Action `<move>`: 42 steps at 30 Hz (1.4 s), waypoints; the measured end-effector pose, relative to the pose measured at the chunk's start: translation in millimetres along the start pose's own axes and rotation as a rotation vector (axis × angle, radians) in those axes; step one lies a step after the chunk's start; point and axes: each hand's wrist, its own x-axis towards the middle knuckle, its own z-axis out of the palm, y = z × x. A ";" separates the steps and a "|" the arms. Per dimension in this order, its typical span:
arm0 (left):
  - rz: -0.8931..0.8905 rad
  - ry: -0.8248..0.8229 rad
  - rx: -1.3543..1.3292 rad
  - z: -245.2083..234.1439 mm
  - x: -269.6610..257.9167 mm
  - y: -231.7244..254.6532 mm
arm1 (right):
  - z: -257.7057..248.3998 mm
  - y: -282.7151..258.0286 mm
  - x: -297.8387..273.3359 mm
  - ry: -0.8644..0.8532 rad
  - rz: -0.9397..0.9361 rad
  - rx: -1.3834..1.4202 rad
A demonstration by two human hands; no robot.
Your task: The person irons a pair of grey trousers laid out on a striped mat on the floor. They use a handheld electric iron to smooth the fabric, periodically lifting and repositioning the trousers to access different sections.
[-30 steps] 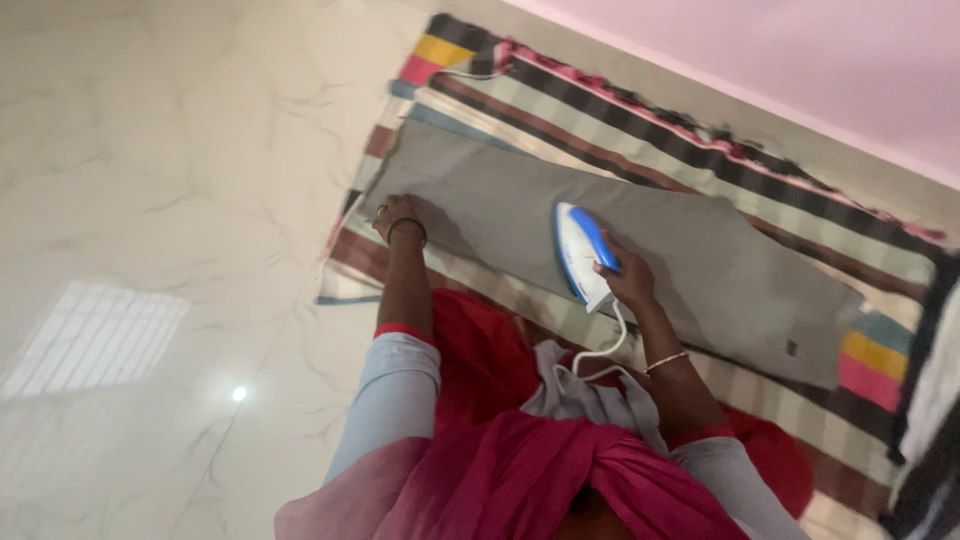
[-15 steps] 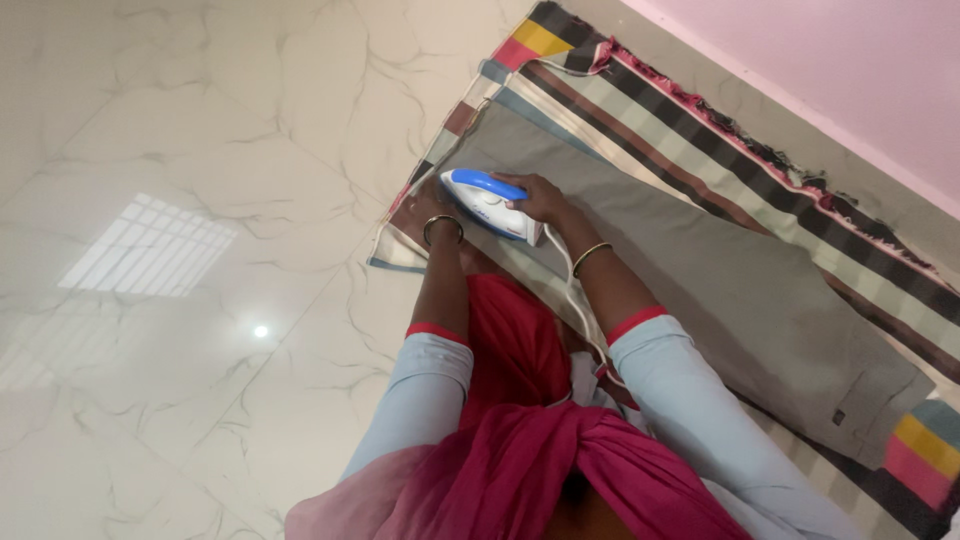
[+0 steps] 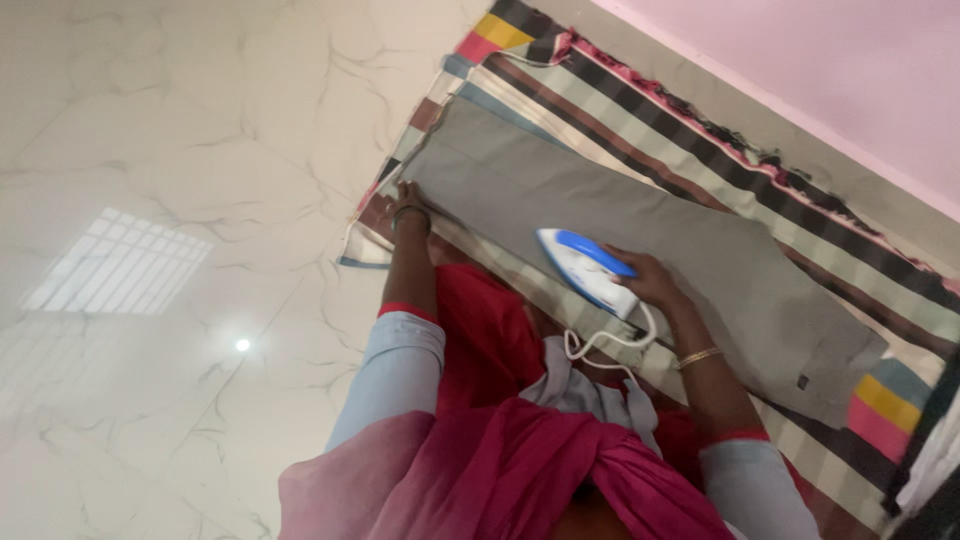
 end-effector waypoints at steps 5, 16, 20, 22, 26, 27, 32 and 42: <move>0.015 0.069 0.126 1.0 2.8 7.6 | -42.9 69.3 -87.6 0.230 0.081 0.058; 0.303 0.047 0.226 13.7 16.1 35.1 | -0.6 -2.7 32.4 0.139 0.140 -0.066; 0.398 0.115 0.231 12.2 19.2 48.3 | 45.8 -56.0 123.6 0.230 -0.106 -0.042; 0.423 0.121 0.183 15.1 17.2 56.5 | 67.1 -78.8 172.5 0.337 -0.312 -0.121; 0.307 -0.006 0.185 11.7 14.8 65.4 | 100.0 -114.3 231.1 0.312 0.029 -0.201; 0.286 -0.046 0.187 12.1 13.3 66.4 | 105.8 -116.1 233.9 0.352 -0.002 -0.213; 0.226 -0.079 0.242 10.6 20.1 76.7 | 104.0 -106.5 198.9 0.384 0.164 -0.271; 0.243 -0.088 0.326 -7.9 9.9 82.8 | 48.3 26.2 29.3 0.753 0.363 -0.204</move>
